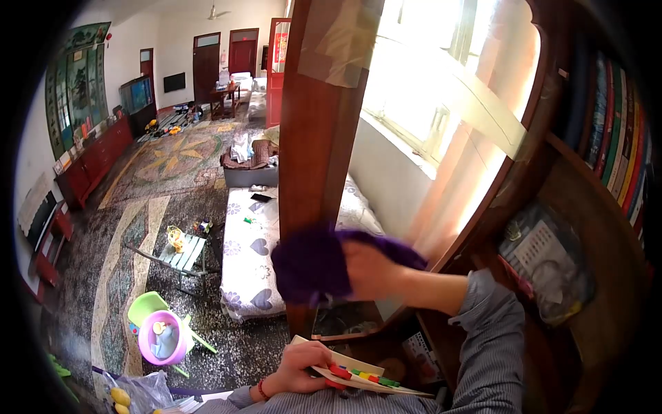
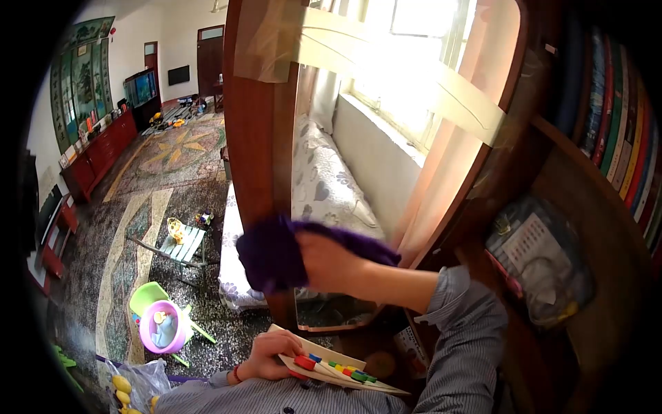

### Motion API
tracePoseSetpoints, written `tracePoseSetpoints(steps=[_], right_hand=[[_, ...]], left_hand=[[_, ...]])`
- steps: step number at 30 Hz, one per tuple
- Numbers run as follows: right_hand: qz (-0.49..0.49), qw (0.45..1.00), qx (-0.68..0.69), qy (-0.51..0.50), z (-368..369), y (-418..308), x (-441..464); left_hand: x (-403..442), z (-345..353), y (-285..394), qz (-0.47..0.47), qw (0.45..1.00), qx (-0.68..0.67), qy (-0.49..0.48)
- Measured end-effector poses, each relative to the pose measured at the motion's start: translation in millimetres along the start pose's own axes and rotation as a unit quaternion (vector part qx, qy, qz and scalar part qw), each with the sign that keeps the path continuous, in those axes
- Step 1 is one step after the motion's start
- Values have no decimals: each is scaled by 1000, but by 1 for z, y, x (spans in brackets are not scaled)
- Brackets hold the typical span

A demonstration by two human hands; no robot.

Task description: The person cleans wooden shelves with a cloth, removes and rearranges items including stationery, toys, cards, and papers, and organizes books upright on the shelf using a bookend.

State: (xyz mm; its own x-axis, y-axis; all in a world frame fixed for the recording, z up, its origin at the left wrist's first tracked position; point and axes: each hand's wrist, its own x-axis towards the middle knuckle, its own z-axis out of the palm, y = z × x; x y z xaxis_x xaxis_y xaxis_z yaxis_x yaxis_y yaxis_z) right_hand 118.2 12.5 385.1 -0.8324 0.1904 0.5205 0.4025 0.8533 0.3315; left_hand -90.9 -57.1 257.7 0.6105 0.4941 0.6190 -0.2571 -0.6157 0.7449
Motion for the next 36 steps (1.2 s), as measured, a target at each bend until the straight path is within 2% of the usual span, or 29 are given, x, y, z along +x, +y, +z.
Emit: tracePoseSetpoints(steps=[2, 3, 4, 5, 6, 7, 9, 10, 11, 12, 14, 17, 18, 19, 20, 21, 22, 23, 25, 26, 27, 28, 31, 32, 33, 34, 36], right_hand=[[6, 969, -56, -240, 8, -5, -21], [55, 923, -40, -378, -13, -9, -10], [134, 914, -41, -380, -34, -10, -5], [211, 901, -43, -377, -54, -11, 0], [243, 926, -101, -269, -78, -5, 5], [242, 946, -191, -101, -103, 6, 9], [259, 895, -335, 138, -157, 41, 23], [229, 878, -400, 129, -192, 64, 28], [307, 842, -421, 137, -223, 76, 38], [277, 808, -483, 194, -254, 109, 38], [277, 785, -478, 279, -328, 166, 43], [170, 733, -623, 213, -329, 173, 93], [285, 835, -344, 322, -289, 107, 131], [202, 912, -273, 229, -281, 89, 140], [152, 897, -388, 146, -262, 92, 138], [45, 898, -418, 130, -231, 98, 134], [6, 906, -416, 80, -198, 84, 127], [-28, 942, -335, 21, -165, 72, 117], [-30, 970, -201, -131, -109, 40, 86], [-61, 975, -138, -165, -70, 41, 57], [-44, 971, -74, -225, -68, 30, 42], [-71, 973, -68, -209, -68, 33, 37], [-43, 979, -152, -131, -111, 44, 53], [-6, 962, -240, -127, -139, 45, 73], [56, 955, -286, -59, -155, 56, 86], [9, 935, -355, 15, -180, 74, 103], [69, 886, -452, 81, -231, 89, 128]], left_hand=[[-6, -3, 0, -9, 1000, -9, -9], [-9, -3, -2, -8, 1000, -15, -6], [-12, -4, -3, -9, 1000, -22, -4], [-12, -4, 1, -34, 999, 2, -4], [-12, -5, 0, -25, 1000, -4, -6], [-11, -5, -1, -15, 1000, -13, -8], [-10, -5, -4, -5, 1000, -25, -8], [-8, -5, -4, 2, 999, -34, -5], [-6, -4, -3, 9, 999, -43, -1], [-4, -4, -3, 16, 998, -52, 4], [-5, -4, -5, -8, 997, -72, 15], [1, -1, 10, -29, 996, -79, 36], [1, 0, 7, -29, 996, -75, 34], [5, 3, 10, -18, 994, -97, 38], [9, 6, 16, -8, 992, -121, 42], [14, 7, 19, 2, 994, -104, 34], [15, 8, 18, 11, 994, -106, 30], [14, 8, 17, 6, 995, -91, 28], [13, 6, 17, 11, 997, -70, 19], [11, 4, 15, 9, 997, -67, 21], [7, 3, 12, 7, 998, -66, 24], [6, 2, 10, 5, 998, -65, 27], [10, 0, 16, 6, 997, -67, 24], [12, 1, 16, 2, 997, -71, 22], [15, 2, 17, 9, 997, -68, 32], [18, 4, 19, 13, 997, -66, 39], [21, 7, 19, 14, 995, -88, 34]])
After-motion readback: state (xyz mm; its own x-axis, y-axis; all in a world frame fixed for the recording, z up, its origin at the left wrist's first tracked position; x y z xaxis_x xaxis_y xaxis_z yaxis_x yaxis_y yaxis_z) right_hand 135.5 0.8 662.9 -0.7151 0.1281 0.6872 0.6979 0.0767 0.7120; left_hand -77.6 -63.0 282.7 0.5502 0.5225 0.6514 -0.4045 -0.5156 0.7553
